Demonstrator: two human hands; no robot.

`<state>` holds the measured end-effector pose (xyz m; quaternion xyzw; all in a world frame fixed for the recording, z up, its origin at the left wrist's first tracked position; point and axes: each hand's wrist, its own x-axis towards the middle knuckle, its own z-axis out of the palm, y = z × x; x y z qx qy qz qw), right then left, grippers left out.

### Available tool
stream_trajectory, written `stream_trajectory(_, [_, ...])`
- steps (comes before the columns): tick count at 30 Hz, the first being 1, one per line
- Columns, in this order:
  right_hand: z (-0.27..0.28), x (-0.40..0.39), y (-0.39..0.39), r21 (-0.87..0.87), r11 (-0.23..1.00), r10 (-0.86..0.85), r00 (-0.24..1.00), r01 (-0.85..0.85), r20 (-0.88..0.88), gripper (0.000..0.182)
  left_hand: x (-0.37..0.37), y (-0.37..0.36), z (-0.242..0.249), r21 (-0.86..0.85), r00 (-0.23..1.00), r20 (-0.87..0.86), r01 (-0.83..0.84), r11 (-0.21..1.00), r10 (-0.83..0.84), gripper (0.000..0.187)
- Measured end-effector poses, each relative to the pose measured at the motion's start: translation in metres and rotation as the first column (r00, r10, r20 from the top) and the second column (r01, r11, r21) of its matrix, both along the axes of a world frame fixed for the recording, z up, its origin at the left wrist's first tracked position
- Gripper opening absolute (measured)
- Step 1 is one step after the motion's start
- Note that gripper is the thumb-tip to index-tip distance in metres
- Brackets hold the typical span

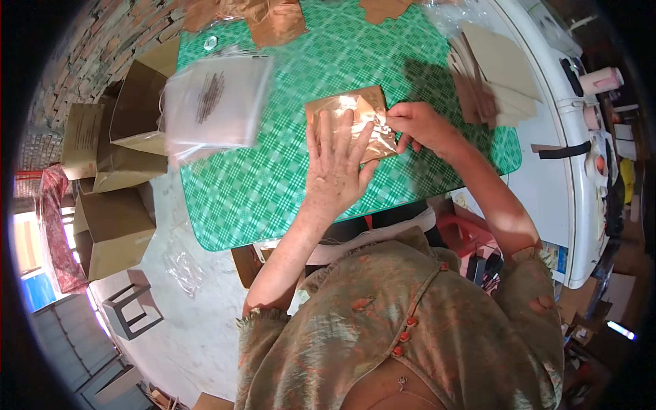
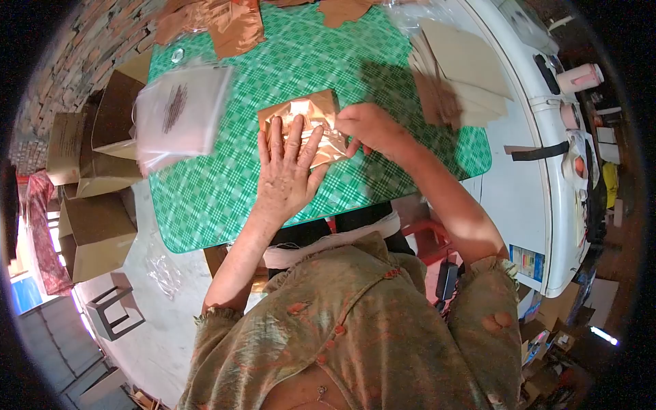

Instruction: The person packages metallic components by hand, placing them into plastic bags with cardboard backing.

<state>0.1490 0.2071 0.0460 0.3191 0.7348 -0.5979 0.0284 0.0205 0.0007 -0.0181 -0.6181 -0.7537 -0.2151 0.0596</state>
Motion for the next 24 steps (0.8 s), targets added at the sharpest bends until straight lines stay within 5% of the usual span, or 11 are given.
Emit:
stream_trajectory(11, [-0.009,-0.006,0.005,-0.023,1.0,-0.008,0.996,0.01,0.092,0.033,-0.001,0.0,0.0,0.051,1.0,-0.003,0.008,0.999,-0.008,0.076])
stream_trajectory(16, [-0.019,-0.006,0.011,-0.005,0.999,0.042,0.994,-0.042,0.105,0.027,0.0,0.0,0.001,0.063,1.0,-0.004,0.013,0.998,-0.013,0.059])
stream_trajectory(24, [-0.016,-0.013,0.009,0.088,0.994,0.063,0.994,-0.071,0.091,0.027,0.0,-0.001,0.005,0.021,1.0,0.003,0.004,1.0,-0.004,0.075])
